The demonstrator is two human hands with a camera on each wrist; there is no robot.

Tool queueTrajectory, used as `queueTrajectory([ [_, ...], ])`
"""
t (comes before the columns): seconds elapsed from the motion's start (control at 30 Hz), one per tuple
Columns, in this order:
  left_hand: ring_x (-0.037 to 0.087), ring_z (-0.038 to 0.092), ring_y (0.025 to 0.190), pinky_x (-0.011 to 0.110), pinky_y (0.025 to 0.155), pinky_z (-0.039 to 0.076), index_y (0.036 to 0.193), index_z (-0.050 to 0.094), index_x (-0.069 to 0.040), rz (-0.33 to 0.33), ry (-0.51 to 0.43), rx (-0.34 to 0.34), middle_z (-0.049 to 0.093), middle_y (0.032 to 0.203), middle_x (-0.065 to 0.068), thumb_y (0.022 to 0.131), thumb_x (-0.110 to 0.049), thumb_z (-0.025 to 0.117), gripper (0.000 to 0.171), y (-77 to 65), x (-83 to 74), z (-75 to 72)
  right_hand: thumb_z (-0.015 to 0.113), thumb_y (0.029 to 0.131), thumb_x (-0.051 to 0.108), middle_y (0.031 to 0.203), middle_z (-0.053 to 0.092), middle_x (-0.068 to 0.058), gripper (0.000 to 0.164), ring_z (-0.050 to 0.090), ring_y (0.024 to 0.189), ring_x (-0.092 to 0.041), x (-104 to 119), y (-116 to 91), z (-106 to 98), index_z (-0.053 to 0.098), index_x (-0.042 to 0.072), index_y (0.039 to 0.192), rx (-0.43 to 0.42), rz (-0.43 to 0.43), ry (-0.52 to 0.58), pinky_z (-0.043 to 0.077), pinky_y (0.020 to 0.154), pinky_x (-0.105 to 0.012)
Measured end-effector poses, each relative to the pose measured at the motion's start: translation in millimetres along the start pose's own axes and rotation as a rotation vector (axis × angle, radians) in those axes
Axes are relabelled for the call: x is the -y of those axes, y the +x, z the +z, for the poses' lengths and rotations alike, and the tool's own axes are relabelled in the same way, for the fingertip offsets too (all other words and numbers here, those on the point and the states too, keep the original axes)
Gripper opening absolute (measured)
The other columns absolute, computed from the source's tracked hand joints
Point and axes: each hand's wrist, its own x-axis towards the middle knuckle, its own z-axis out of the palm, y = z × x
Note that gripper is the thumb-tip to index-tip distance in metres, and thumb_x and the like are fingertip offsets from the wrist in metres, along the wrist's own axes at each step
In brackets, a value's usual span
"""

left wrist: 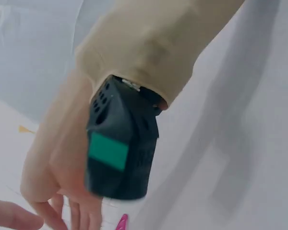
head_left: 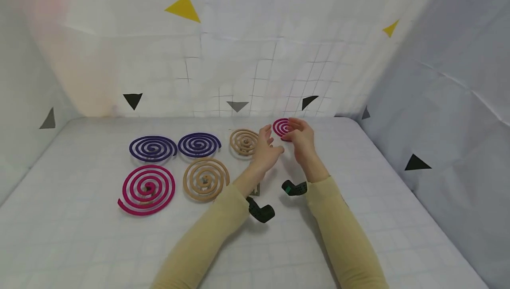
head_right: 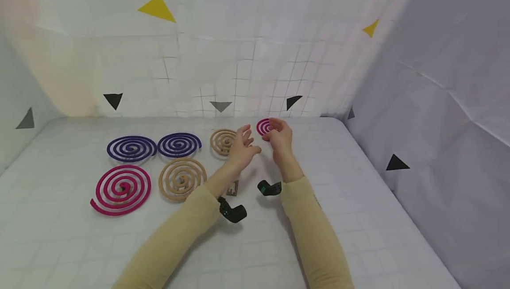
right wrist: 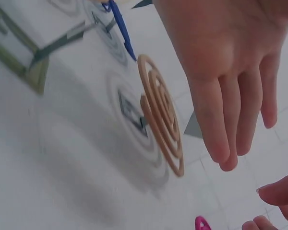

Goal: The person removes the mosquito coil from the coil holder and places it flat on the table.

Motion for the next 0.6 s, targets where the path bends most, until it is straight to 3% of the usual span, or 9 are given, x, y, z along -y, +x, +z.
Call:
queueTrajectory([
  [0.13, 0.032, 0.032, 0.148, 0.039, 0.122, 0.029, 0.155, 0.027, -0.011, 0.033, -0.012, 0.031, 0.027, 0.163, 0.015, 0.085, 0.003, 0.06, 0.079, -11.6, -4.1, -23.6, 0.054, 0.078, -0.02, 0.146, 0.049, -0.02, 0.067, 0.047, 0.136, -0.032, 4, -9, 9, 0.05, 0.001, 0.141, 0.041, 0.007, -0.02, 0.054, 0.078, -0.023],
  [0.4, 0.035, 0.031, 0.148, 0.044, 0.122, 0.029, 0.153, 0.031, -0.01, 0.07, 0.023, -0.041, 0.031, 0.161, 0.016, 0.082, 0.006, 0.067, 0.081, -26.2, -4.2, -66.6, 0.053, 0.076, -0.02, 0.146, 0.05, -0.021, 0.067, 0.049, 0.136, -0.032, -3, -28, 23, 0.051, 0.0, 0.14, 0.101, 0.031, -0.066, 0.049, 0.105, -0.04],
  [0.6, 0.038, 0.034, 0.145, 0.049, 0.117, 0.036, 0.154, 0.03, -0.007, 0.08, 0.063, -0.066, 0.031, 0.161, 0.018, 0.08, 0.008, 0.066, 0.084, -31.5, -2.9, -81.8, 0.052, 0.075, -0.022, 0.149, 0.047, -0.022, 0.07, 0.045, 0.139, -0.034, -8, -40, 30, 0.049, 0.001, 0.141, 0.134, 0.041, -0.063, 0.045, 0.109, -0.043],
])
